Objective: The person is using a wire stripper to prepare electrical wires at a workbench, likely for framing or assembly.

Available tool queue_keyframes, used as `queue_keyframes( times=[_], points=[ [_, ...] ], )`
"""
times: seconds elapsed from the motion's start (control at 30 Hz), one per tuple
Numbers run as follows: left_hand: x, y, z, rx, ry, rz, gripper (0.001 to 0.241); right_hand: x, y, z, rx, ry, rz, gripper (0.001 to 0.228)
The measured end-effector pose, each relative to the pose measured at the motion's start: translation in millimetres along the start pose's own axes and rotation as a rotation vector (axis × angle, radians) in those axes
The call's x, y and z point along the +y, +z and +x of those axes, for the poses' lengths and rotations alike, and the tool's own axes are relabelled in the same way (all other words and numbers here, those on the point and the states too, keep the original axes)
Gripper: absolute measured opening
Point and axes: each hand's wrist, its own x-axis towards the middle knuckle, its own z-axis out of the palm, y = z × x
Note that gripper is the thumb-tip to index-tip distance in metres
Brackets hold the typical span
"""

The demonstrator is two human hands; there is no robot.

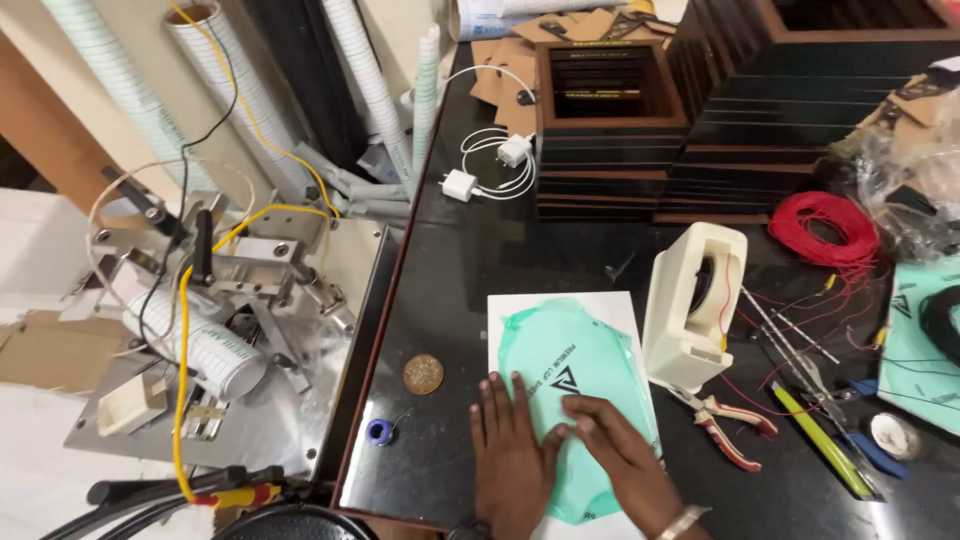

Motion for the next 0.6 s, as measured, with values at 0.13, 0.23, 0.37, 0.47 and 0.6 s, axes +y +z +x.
queue_keyframes(
  times=[0.13, 0.23, 0.37, 0.47, 0.6],
  points=[
    [-13.1, -3.7, 7.7, 0.032, 0.009, -0.092, 0.092, 16.9, -50.4, -17.9, 0.286, -0.458, -0.558, 0.032],
    [-17.8, 6.5, 11.5, 0.018, 0.025, -0.064, 0.092, 40.4, -68.2, -22.3, 0.469, -0.012, -0.702, 0.052],
    [-4.1, 9.4, 9.4, 0.005, 0.100, 0.051, 0.088, 57.8, -68.7, -19.3, 0.462, 0.027, -0.849, 0.024],
    [2.7, 7.1, 4.1, 0.041, 0.149, 0.102, 0.087, 64.1, -63.2, -17.2, 0.472, -0.223, -0.970, 0.016],
    [5.3, 11.6, 1.5, 0.111, 0.185, 0.144, 0.086, 34.9, -50.6, -14.3, 0.415, -0.357, -0.932, 0.011]
  ],
)
